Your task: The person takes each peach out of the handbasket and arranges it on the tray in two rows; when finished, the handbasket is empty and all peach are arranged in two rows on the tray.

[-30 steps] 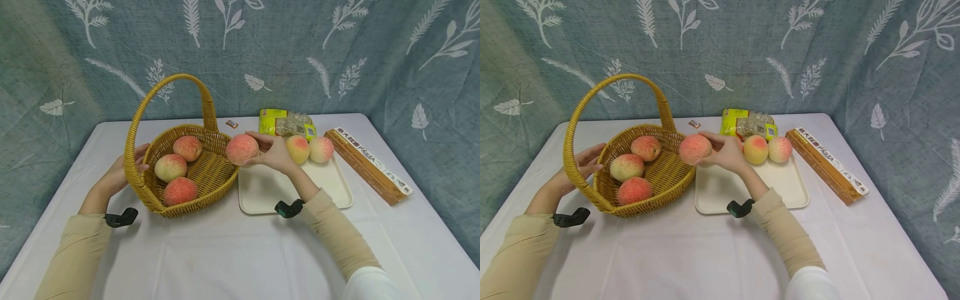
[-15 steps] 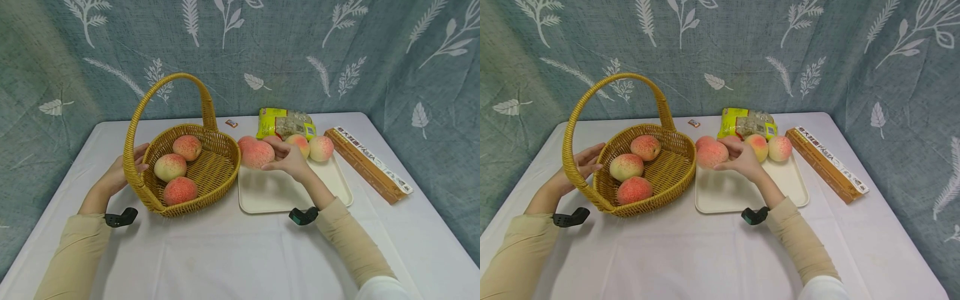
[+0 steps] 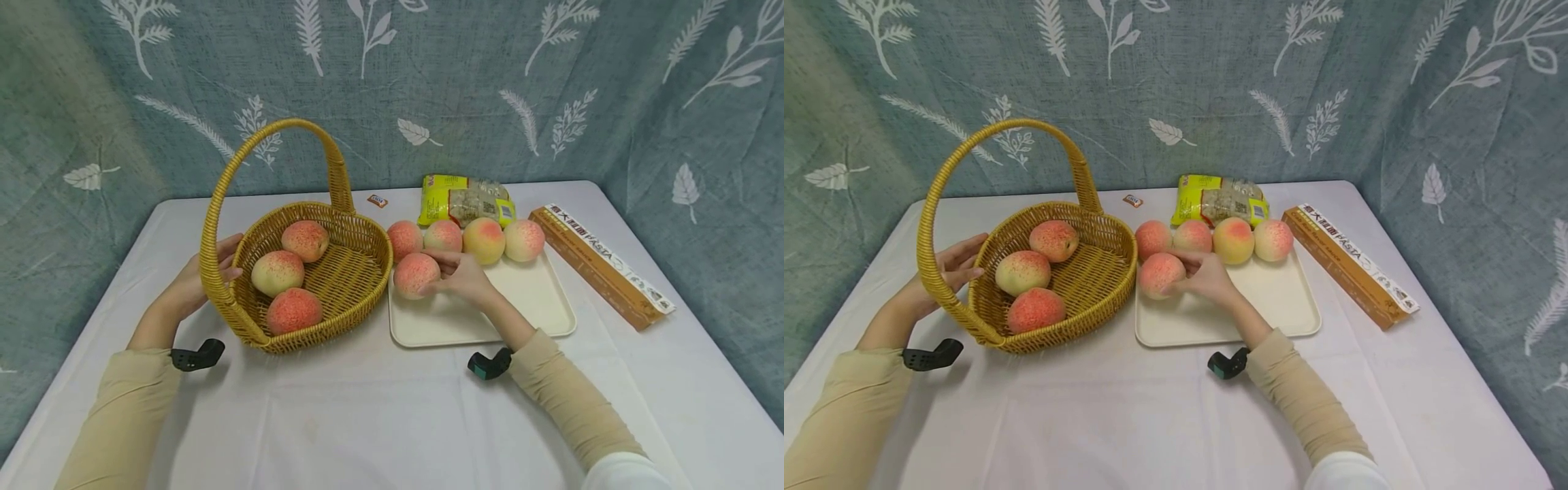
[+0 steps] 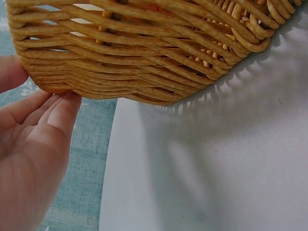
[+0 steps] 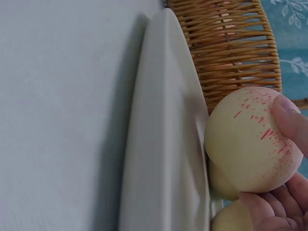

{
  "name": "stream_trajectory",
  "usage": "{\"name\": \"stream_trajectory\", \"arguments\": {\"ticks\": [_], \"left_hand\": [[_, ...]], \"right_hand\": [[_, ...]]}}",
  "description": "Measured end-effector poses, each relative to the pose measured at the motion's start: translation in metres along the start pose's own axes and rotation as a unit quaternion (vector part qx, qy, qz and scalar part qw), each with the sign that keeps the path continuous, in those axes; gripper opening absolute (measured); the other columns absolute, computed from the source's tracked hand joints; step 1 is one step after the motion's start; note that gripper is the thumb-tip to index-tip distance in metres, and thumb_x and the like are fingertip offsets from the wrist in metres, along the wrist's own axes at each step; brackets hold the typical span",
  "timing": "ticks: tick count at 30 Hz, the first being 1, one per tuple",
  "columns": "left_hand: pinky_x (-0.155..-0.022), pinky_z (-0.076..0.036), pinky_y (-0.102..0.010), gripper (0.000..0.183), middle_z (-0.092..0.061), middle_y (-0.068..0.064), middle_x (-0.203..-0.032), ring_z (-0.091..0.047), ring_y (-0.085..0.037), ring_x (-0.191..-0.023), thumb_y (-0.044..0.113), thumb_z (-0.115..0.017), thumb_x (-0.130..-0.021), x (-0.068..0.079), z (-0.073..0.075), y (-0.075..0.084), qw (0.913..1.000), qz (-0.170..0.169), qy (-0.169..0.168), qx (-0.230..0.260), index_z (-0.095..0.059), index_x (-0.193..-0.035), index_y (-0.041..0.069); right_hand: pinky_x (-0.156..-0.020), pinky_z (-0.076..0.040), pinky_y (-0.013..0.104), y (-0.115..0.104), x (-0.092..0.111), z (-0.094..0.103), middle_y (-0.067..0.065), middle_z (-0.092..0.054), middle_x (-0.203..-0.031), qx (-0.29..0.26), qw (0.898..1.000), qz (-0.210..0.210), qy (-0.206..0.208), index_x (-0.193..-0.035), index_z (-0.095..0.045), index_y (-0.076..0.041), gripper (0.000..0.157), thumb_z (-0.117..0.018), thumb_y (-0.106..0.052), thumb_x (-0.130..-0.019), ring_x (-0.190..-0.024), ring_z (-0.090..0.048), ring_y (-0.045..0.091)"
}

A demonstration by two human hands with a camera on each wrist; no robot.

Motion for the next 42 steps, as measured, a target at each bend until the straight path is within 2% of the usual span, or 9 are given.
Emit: {"name": "stream_trajectory", "arguments": {"ticks": [5,11,17,21,24,28,34,42], "left_hand": [[-0.11,-0.024,-0.016,0.073,-0.004,-0.031,-0.156,-0.005,-0.042,-0.144,0.001,-0.05,-0.098,0.0,-0.001,0.0,1.0,0.0,-0.003,0.006,-0.002,-0.154,-0.003],[-0.11,-0.023,-0.016,0.073,-0.005,-0.03,-0.157,-0.005,-0.043,-0.144,0.002,-0.05,-0.099,0.0,-0.002,0.001,1.0,0.0,-0.004,0.002,-0.002,-0.154,-0.003],[-0.11,-0.023,-0.015,0.073,-0.006,-0.03,-0.157,-0.006,-0.042,-0.144,0.003,-0.05,-0.099,-0.001,-0.002,0.001,1.0,-0.001,-0.003,-0.004,-0.002,-0.154,-0.002],[-0.109,-0.024,-0.015,0.073,-0.006,-0.03,-0.157,-0.007,-0.042,-0.144,0.004,-0.05,-0.099,-0.001,-0.001,0.001,1.0,-0.001,-0.003,-0.006,-0.003,-0.154,-0.001],[-0.109,-0.024,-0.015,0.074,-0.006,-0.03,-0.157,-0.007,-0.042,-0.144,0.004,-0.051,-0.099,-0.001,0.0,0.002,1.0,-0.001,-0.001,-0.007,-0.003,-0.154,-0.002],[-0.11,-0.023,-0.016,0.074,-0.006,-0.029,-0.157,-0.006,-0.041,-0.145,0.004,-0.051,-0.099,-0.002,0.0,0.001,1.0,0.002,0.001,-0.003,-0.003,-0.154,-0.001],[-0.111,-0.022,-0.018,0.074,-0.005,-0.029,-0.157,-0.006,-0.04,-0.145,0.003,-0.051,-0.099,-0.002,0.0,0.0,1.0,0.007,0.002,0.002,-0.002,-0.154,-0.001],[-0.11,-0.024,-0.017,0.074,-0.005,-0.03,-0.157,-0.006,-0.04,-0.145,0.003,-0.051,-0.099,0.0,0.0,0.0,1.0,0.004,0.001,0.007,-0.001,-0.154,-0.003]], "right_hand": [[-0.1,-0.045,0.03,0.002,-0.001,-0.008,0.021,-0.054,-0.136,-0.003,0.999,0.016,-0.029,-0.134,-0.053,0.008,0.068,-0.079,0.007,-0.071,-0.126,-0.052,0.029],[-0.104,-0.042,0.034,0.005,-0.004,-0.01,0.022,-0.049,-0.141,0.004,0.998,-0.021,-0.056,-0.138,-0.048,0.008,0.068,-0.074,0.011,-0.076,-0.13,-0.048,0.033],[-0.106,-0.04,0.037,0.0,-0.003,-0.002,0.022,-0.049,-0.141,0.062,0.994,-0.031,-0.079,-0.138,-0.048,0.007,0.067,-0.076,0.005,-0.077,-0.131,-0.047,0.033],[-0.103,-0.043,0.04,0.001,-0.003,0.005,0.023,-0.053,-0.137,0.118,0.99,-0.045,-0.064,-0.137,-0.05,0.008,0.066,-0.077,-0.002,-0.078,-0.127,-0.051,0.035],[-0.101,-0.045,0.04,0.002,-0.004,0.008,0.023,-0.054,-0.135,0.138,0.988,-0.054,-0.052,-0.136,-0.05,0.008,0.065,-0.077,-0.003,-0.079,-0.123,-0.054,0.035],[-0.102,-0.044,0.039,0.005,-0.006,0.006,0.022,-0.053,-0.137,0.116,0.99,-0.065,-0.053,-0.138,-0.049,0.007,0.065,-0.077,-0.003,-0.08,-0.124,-0.053,0.034],[-0.107,-0.039,0.041,0.005,-0.008,-0.003,0.026,-0.047,-0.14,0.057,0.995,-0.047,-0.073,-0.139,-0.041,0.01,0.065,-0.072,0.005,-0.082,-0.131,-0.045,0.036],[-0.105,-0.041,0.038,0.007,-0.009,-0.001,0.025,-0.051,-0.136,0.067,0.995,-0.042,-0.062,-0.133,-0.048,0.01,0.058,-0.074,0.005,-0.081,-0.128,-0.049,0.035]]}}
Point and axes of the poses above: each hand's wrist, its own x-axis away from the middle knuckle, its own z-axis out of the back of the hand, y = z × x, the point moved 6 cm from there along -x, towards the middle knuckle
